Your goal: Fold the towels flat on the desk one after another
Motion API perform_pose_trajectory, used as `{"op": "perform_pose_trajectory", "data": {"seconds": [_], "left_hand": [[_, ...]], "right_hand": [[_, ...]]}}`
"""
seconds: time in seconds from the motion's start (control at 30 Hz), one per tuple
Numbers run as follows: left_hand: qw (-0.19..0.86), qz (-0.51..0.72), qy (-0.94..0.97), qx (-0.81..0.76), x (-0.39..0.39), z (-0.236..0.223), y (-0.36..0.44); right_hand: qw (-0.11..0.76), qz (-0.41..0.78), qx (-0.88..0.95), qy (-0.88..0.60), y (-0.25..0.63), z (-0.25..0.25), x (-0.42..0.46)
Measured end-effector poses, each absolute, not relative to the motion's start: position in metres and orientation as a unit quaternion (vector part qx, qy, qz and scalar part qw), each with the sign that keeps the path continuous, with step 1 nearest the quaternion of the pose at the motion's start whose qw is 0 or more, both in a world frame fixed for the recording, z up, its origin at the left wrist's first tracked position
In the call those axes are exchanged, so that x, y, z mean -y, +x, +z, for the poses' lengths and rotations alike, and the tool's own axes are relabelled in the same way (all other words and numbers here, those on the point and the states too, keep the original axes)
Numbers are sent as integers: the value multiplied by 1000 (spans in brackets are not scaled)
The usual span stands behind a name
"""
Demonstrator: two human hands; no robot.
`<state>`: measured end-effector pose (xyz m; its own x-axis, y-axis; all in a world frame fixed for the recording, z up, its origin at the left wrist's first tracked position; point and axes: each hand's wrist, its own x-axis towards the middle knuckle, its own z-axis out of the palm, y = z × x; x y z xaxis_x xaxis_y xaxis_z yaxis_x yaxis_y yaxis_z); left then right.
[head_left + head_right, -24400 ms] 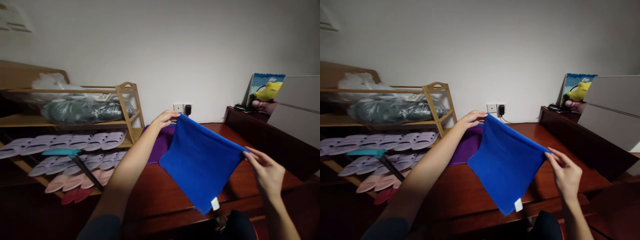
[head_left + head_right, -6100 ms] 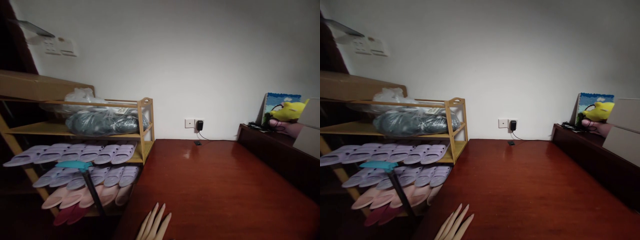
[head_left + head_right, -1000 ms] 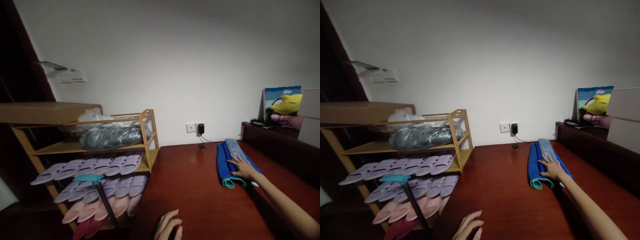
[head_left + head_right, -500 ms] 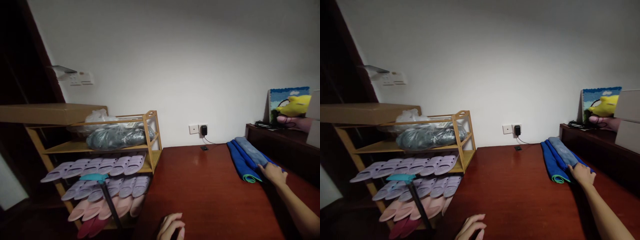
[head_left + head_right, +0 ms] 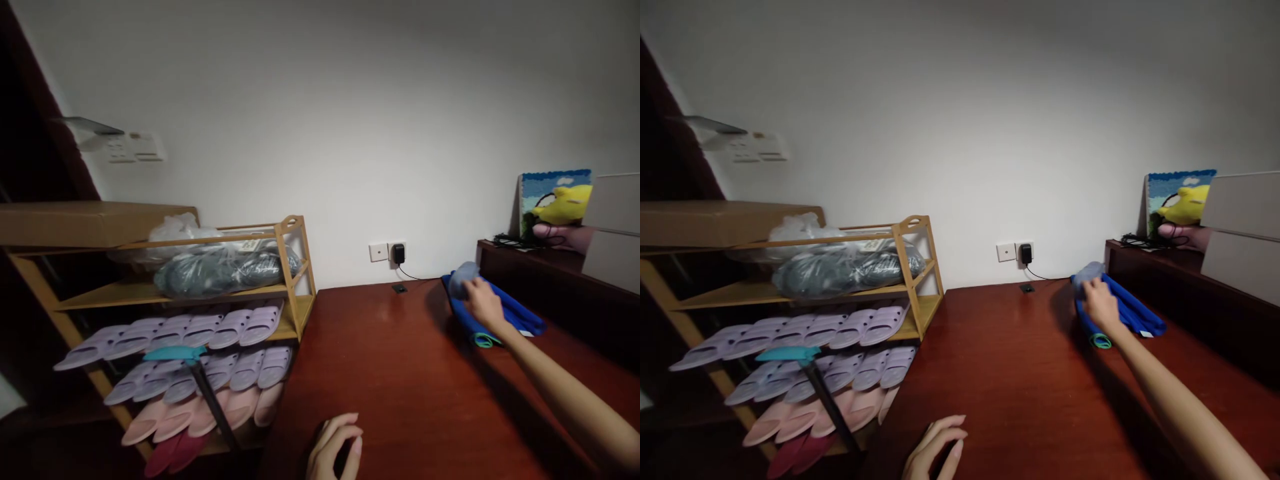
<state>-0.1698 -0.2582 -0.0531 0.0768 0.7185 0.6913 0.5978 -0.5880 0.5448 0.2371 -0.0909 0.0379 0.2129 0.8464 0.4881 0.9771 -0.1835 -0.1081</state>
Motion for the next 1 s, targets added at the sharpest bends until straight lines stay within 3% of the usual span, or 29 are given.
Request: {"op": "perform_pose_trajectory", "data": {"seconds": [0.07, 0.17, 0.37, 0.5, 0.6, 0.77, 0.83, 1.0], "left_hand": [[73, 486, 751, -440, 262, -46, -171], [118, 450, 774, -429, 269, -34, -174], [222, 410, 782, -413, 272, -13, -173], [209, 334, 819, -418, 264, 7, -161], [142, 286, 854, -411, 255, 23, -148], [27, 219, 848, -481, 227, 37, -121], [37, 194, 819, -538, 211, 33, -109], [111, 158, 783, -592, 178, 11, -88]], "right_hand": [[123, -224, 722, -643, 197, 21, 117], [70, -305, 786, -533, 147, -16, 169], [124, -305, 833, -444, 111, -43, 249], [151, -192, 877, -413, 98, -10, 290], [153, -9, 923, -353, 94, 23, 312], [328, 232, 816, -415, 100, 31, 285], [360, 264, 762, -469, 97, 19, 257], [296, 243, 767, -514, 75, -4, 202]]}}
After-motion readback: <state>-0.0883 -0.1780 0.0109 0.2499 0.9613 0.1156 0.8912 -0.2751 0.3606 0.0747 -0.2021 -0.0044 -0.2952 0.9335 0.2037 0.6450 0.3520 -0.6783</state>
